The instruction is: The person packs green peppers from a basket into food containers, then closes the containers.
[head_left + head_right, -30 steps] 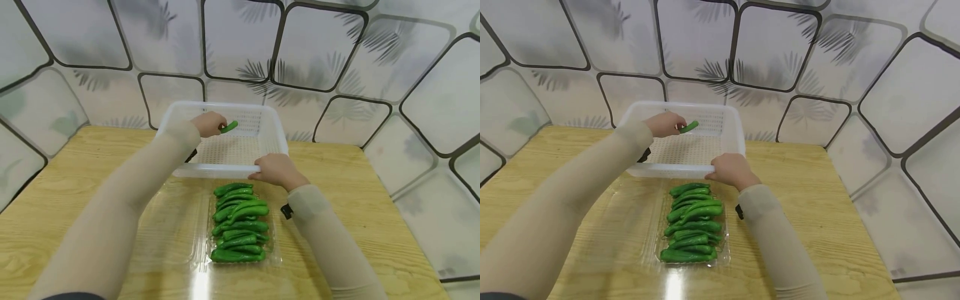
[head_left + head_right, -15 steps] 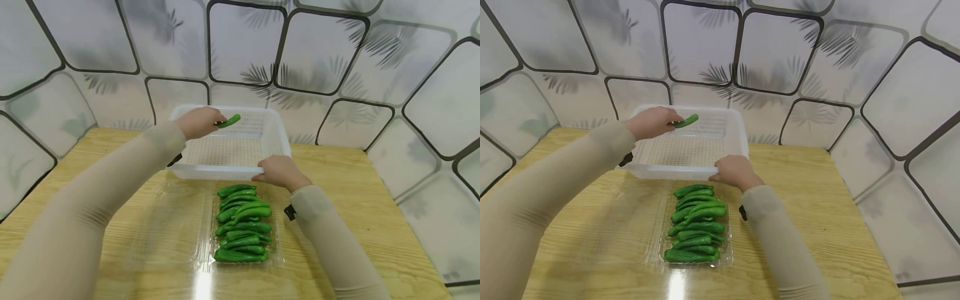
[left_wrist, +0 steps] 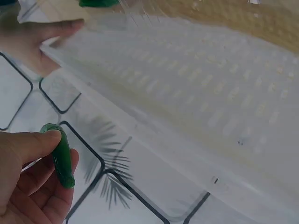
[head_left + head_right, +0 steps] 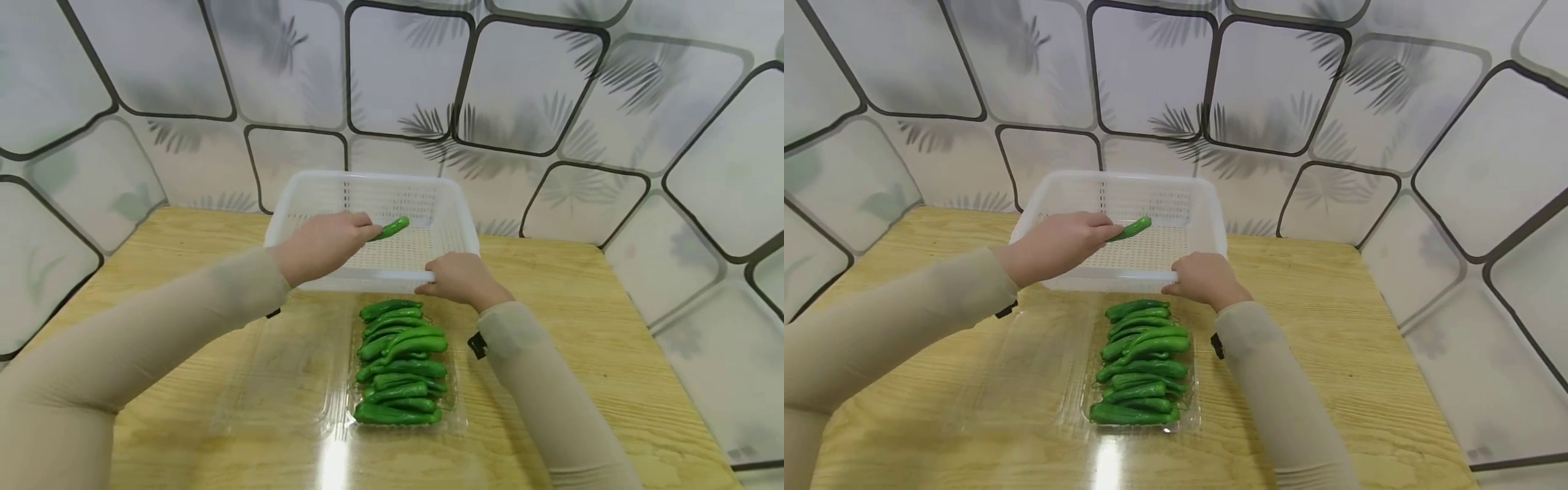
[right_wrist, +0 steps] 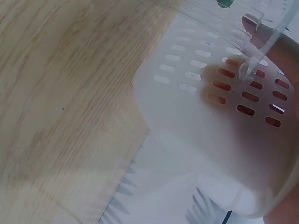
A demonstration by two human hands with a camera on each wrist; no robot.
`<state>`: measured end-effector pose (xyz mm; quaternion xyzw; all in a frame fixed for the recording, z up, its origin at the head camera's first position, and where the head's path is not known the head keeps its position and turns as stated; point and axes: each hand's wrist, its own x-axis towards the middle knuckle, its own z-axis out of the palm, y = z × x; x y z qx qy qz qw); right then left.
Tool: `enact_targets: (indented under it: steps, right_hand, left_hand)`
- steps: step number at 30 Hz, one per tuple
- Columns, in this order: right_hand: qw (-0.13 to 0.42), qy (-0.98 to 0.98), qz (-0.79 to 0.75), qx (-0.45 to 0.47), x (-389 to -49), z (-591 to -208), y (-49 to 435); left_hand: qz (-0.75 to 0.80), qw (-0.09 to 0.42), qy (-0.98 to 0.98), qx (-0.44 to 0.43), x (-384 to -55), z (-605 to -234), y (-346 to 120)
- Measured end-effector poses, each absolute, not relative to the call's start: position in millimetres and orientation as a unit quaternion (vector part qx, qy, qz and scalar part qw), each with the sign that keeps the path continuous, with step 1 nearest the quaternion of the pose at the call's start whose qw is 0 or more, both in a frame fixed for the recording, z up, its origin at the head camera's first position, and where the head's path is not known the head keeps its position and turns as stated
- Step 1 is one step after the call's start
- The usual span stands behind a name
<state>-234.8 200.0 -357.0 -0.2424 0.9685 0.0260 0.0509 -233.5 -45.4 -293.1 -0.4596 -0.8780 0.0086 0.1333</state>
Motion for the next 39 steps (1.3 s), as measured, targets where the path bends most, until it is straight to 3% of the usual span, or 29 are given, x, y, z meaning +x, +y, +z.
enact_targets:
  steps: [10,23,30,39]
  right_hand:
    - [0.042,0.970,0.035,-0.238,-238,-354,204]
    - [0.046,0.971,0.033,-0.234,-237,-354,202]
    - [0.058,0.971,0.035,-0.229,-237,-355,202]
    - [0.068,0.971,0.029,-0.225,-235,-357,199]
  left_hand:
    - [0.002,0.158,-0.813,-0.560,-173,-308,-44]
    - [0.066,0.099,-0.785,-0.608,-120,-331,-37]
    - [0.041,0.068,-0.768,-0.635,-104,-347,-37]
    - [0.024,0.069,-0.761,-0.645,-97,-362,-36]
